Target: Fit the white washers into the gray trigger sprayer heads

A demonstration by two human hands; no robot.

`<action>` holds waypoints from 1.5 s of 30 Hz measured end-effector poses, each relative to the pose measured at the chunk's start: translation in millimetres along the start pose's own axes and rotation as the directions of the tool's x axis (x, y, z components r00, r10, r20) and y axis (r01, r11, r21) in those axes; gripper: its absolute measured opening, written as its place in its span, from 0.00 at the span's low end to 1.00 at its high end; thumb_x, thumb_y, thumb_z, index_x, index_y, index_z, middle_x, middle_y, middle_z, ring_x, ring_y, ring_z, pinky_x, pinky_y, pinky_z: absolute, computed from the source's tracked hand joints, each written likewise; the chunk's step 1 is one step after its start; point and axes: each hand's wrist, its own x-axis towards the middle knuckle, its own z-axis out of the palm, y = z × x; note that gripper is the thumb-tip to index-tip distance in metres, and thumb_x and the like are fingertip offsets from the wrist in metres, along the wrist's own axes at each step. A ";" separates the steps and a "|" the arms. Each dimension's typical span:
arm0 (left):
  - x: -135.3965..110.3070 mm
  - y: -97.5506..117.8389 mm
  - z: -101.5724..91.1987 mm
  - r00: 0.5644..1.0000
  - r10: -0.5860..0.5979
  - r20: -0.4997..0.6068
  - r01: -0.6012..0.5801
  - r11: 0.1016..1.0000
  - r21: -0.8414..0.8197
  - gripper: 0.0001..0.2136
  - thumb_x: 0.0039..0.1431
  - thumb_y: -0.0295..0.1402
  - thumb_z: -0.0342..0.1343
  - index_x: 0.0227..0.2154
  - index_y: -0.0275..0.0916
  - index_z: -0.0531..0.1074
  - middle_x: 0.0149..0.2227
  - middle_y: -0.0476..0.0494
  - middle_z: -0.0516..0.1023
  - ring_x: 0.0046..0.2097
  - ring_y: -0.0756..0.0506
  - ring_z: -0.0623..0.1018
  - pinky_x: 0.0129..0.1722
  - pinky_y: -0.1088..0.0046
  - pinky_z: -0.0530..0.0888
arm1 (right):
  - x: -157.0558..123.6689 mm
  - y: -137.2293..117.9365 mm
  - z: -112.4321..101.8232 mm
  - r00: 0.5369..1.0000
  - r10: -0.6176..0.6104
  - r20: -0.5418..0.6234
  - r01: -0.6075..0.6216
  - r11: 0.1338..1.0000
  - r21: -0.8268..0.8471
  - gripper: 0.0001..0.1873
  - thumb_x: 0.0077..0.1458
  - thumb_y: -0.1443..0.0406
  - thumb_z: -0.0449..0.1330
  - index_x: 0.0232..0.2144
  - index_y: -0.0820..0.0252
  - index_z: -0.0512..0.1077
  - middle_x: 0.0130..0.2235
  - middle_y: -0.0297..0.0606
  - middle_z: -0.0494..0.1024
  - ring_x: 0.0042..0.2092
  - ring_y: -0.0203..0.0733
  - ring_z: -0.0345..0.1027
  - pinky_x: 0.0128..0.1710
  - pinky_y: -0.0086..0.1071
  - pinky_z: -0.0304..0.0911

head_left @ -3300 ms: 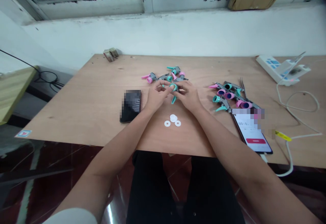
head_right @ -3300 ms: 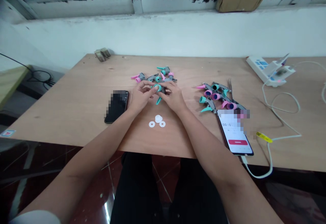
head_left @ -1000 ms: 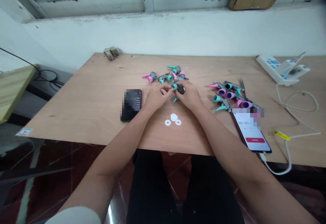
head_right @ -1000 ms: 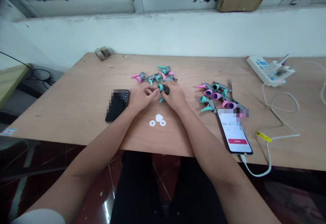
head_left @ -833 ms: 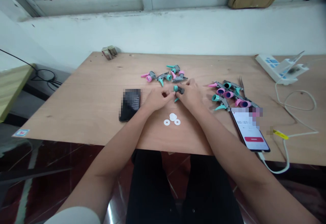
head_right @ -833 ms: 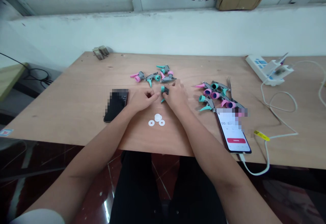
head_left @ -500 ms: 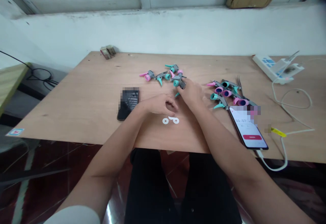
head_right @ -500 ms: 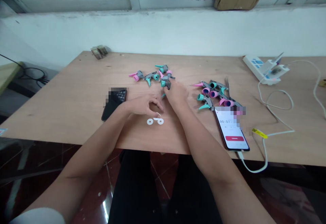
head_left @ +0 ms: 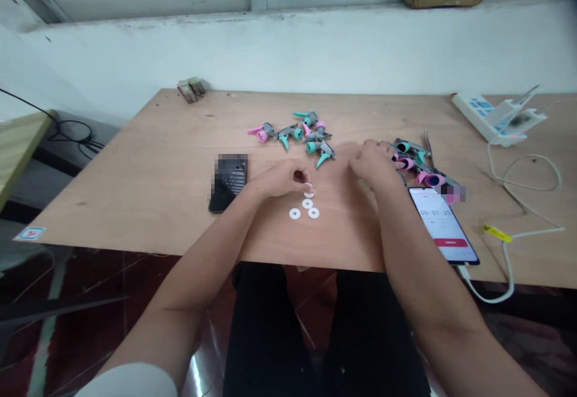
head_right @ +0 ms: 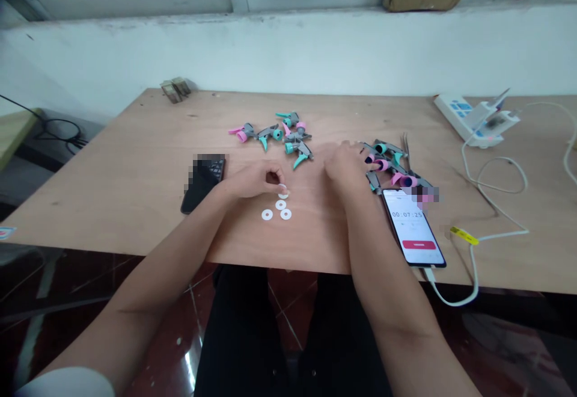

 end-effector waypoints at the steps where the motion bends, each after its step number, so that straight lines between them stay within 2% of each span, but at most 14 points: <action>1: 0.7 -1.5 2.3 1.000 -0.009 -0.029 0.008 1.000 -0.028 0.11 0.55 0.40 0.73 0.31 0.39 0.80 0.35 0.46 0.82 0.37 0.46 0.78 0.39 0.69 0.71 | 0.5 0.6 2.1 1.000 -0.007 0.015 0.007 1.000 -0.005 0.33 0.65 0.63 0.60 0.69 0.68 0.67 0.73 0.70 0.61 0.75 0.77 0.53 0.64 0.68 0.61; 4: 3.9 -7.2 10.8 0.991 0.005 -0.134 -0.017 0.996 -0.088 0.11 0.57 0.41 0.71 0.33 0.39 0.80 0.34 0.46 0.81 0.35 0.48 0.76 0.36 0.70 0.69 | 0.2 -2.6 13.0 0.991 -0.128 -0.046 0.129 0.991 0.027 0.30 0.65 0.62 0.60 0.66 0.65 0.70 0.69 0.68 0.68 0.70 0.74 0.61 0.66 0.70 0.59; 8: 12.0 -15.2 22.5 0.958 0.022 -0.285 -0.095 0.965 -0.246 0.14 0.59 0.44 0.70 0.34 0.38 0.79 0.33 0.45 0.81 0.35 0.48 0.76 0.37 0.71 0.71 | -2.3 -11.5 25.5 0.951 -0.272 -0.144 0.291 0.946 0.139 0.26 0.64 0.64 0.57 0.63 0.60 0.76 0.67 0.58 0.74 0.65 0.66 0.70 0.66 0.63 0.65; 14: 21.7 -20.9 24.4 0.866 -0.126 -0.484 -0.114 0.892 -0.437 0.17 0.57 0.46 0.73 0.38 0.37 0.83 0.33 0.46 0.82 0.31 0.51 0.75 0.34 0.73 0.71 | 4.3 -14.5 26.9 0.920 -0.349 -0.180 0.381 0.903 0.198 0.27 0.63 0.70 0.54 0.59 0.57 0.81 0.72 0.48 0.72 0.69 0.60 0.70 0.70 0.54 0.64; 20: 22.4 -18.0 18.9 0.840 -0.225 -0.494 -0.126 0.804 -0.581 0.13 0.61 0.38 0.71 0.44 0.35 0.85 0.35 0.46 0.84 0.32 0.52 0.78 0.37 0.74 0.77 | 11.1 -5.0 21.3 0.913 -0.320 -0.252 0.364 0.918 0.156 0.28 0.65 0.67 0.53 0.64 0.58 0.77 0.72 0.51 0.70 0.70 0.60 0.67 0.69 0.55 0.64; 23: 22.8 -18.0 19.9 0.849 -0.232 -0.475 -0.150 0.756 -0.637 0.17 0.59 0.38 0.73 0.49 0.37 0.84 0.40 0.45 0.86 0.36 0.52 0.81 0.45 0.71 0.80 | 11.4 1.4 27.2 0.940 -0.287 -0.183 0.307 0.947 0.090 0.31 0.65 0.60 0.58 0.68 0.63 0.72 0.69 0.60 0.71 0.68 0.70 0.66 0.67 0.63 0.63; 25: 23.1 -18.1 20.7 0.849 -0.246 -0.469 -0.145 0.744 -0.653 0.18 0.57 0.39 0.75 0.49 0.38 0.84 0.41 0.44 0.86 0.38 0.51 0.82 0.47 0.69 0.80 | 12.1 4.2 32.0 0.941 -0.317 -0.121 0.327 0.942 0.073 0.33 0.65 0.59 0.59 0.69 0.64 0.70 0.66 0.62 0.73 0.66 0.71 0.67 0.64 0.62 0.65; 29: 22.9 -17.7 21.2 0.847 -0.248 -0.471 -0.147 0.741 -0.655 0.14 0.57 0.39 0.75 0.42 0.37 0.85 0.40 0.44 0.86 0.37 0.51 0.81 0.45 0.70 0.80 | 16.0 4.6 33.4 0.916 -0.385 -0.114 0.393 0.917 0.062 0.28 0.62 0.64 0.60 0.64 0.60 0.76 0.62 0.57 0.78 0.63 0.66 0.69 0.63 0.57 0.66; 32: 23.2 -17.6 21.1 0.851 -0.246 -0.465 -0.143 0.742 -0.654 0.14 0.57 0.40 0.75 0.41 0.37 0.85 0.39 0.44 0.86 0.36 0.51 0.80 0.43 0.71 0.79 | 17.6 3.1 30.0 0.929 -0.356 -0.102 0.361 0.932 0.028 0.25 0.63 0.61 0.62 0.60 0.57 0.80 0.57 0.55 0.82 0.61 0.66 0.70 0.63 0.60 0.65; 36: 23.9 -18.0 20.5 0.854 -0.240 -0.461 -0.147 0.739 -0.657 0.16 0.55 0.41 0.76 0.42 0.37 0.86 0.37 0.45 0.85 0.35 0.52 0.79 0.41 0.72 0.78 | 17.1 2.2 28.0 0.945 -0.319 -0.076 0.324 0.944 0.068 0.23 0.62 0.61 0.62 0.58 0.57 0.81 0.60 0.57 0.79 0.60 0.66 0.74 0.62 0.59 0.67; 38: 23.8 -18.4 19.3 0.851 -0.242 -0.467 -0.163 0.724 -0.671 0.16 0.54 0.41 0.76 0.42 0.38 0.86 0.37 0.45 0.85 0.35 0.52 0.78 0.40 0.72 0.78 | 16.1 1.3 27.0 0.941 -0.315 -0.122 0.330 0.935 0.131 0.22 0.63 0.63 0.61 0.57 0.60 0.80 0.61 0.57 0.77 0.60 0.64 0.74 0.63 0.57 0.68; 40: 23.6 -19.4 17.5 0.840 -0.251 -0.482 -0.182 0.705 -0.685 0.16 0.55 0.42 0.76 0.42 0.39 0.85 0.37 0.46 0.83 0.35 0.52 0.78 0.38 0.73 0.77 | 13.9 -1.4 25.0 0.911 -0.347 -0.221 0.393 0.894 0.214 0.22 0.65 0.64 0.58 0.58 0.61 0.77 0.63 0.57 0.76 0.63 0.62 0.72 0.65 0.54 0.68; 43: 23.5 -21.5 14.8 0.826 -0.265 -0.497 -0.218 0.664 -0.715 0.16 0.53 0.44 0.76 0.41 0.41 0.85 0.36 0.48 0.81 0.33 0.53 0.74 0.32 0.76 0.73 | 6.0 -10.8 23.4 0.812 -0.468 -0.348 0.569 0.766 0.299 0.20 0.68 0.64 0.55 0.59 0.57 0.75 0.71 0.54 0.70 0.72 0.58 0.64 0.71 0.55 0.63; 45: 23.4 -22.6 13.9 0.836 -0.261 -0.483 -0.222 0.643 -0.733 0.18 0.52 0.46 0.77 0.42 0.42 0.85 0.32 0.50 0.77 0.30 0.54 0.71 0.29 0.77 0.70 | -1.8 -19.7 26.3 0.750 -0.556 -0.359 0.659 0.678 0.326 0.19 0.69 0.64 0.56 0.59 0.54 0.74 0.74 0.51 0.67 0.76 0.57 0.58 0.74 0.57 0.59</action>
